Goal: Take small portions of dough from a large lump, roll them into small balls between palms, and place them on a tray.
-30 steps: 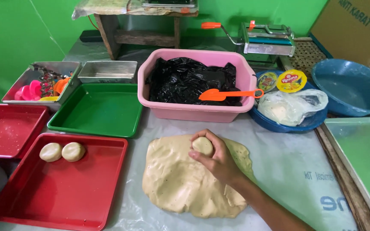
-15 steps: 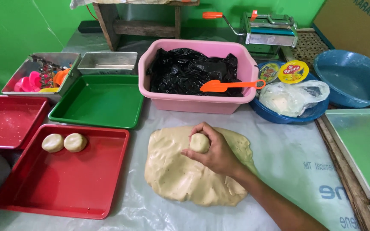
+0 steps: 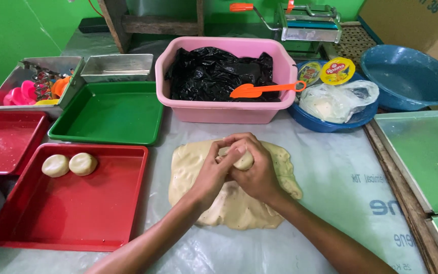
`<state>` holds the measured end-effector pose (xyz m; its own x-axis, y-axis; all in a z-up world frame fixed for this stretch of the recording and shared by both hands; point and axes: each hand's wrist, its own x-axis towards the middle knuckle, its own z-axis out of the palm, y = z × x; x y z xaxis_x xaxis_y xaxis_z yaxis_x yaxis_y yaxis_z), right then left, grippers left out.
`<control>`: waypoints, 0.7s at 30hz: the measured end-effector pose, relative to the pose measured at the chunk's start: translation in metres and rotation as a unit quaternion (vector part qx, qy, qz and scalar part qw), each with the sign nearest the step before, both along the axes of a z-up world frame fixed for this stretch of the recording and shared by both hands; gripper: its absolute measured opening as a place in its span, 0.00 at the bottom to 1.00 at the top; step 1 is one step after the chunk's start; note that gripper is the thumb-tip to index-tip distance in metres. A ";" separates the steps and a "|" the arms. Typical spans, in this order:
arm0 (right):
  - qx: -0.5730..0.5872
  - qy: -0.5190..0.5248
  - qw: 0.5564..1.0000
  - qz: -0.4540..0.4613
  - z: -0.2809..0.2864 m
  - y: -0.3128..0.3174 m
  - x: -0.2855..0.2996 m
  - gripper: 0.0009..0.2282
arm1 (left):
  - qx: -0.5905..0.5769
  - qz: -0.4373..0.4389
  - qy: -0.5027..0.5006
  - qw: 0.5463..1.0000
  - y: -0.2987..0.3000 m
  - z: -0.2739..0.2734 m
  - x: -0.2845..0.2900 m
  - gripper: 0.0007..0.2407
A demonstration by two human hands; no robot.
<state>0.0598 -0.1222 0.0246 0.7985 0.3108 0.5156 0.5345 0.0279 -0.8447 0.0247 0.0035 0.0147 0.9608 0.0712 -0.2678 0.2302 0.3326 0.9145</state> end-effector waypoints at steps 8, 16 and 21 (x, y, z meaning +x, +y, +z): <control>-0.056 -0.032 0.995 0.080 0.008 -0.005 0.002 0.17 | -0.102 0.013 -0.097 0.990 0.004 -0.029 0.012 0.20; -0.132 -0.117 0.980 0.089 0.005 -0.013 0.012 0.17 | -0.097 0.041 -0.095 0.990 0.005 -0.028 0.007 0.22; -0.124 -0.143 0.981 0.046 -0.009 -0.013 0.013 0.18 | -0.054 -0.038 -0.132 0.989 0.007 -0.033 0.010 0.36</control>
<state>0.0724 -0.1351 0.0156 0.5953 0.5192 0.6132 0.7553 -0.1012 -0.6476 0.0344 0.0104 -0.0186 0.9998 -0.0188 -0.0093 0.0164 0.4234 0.9058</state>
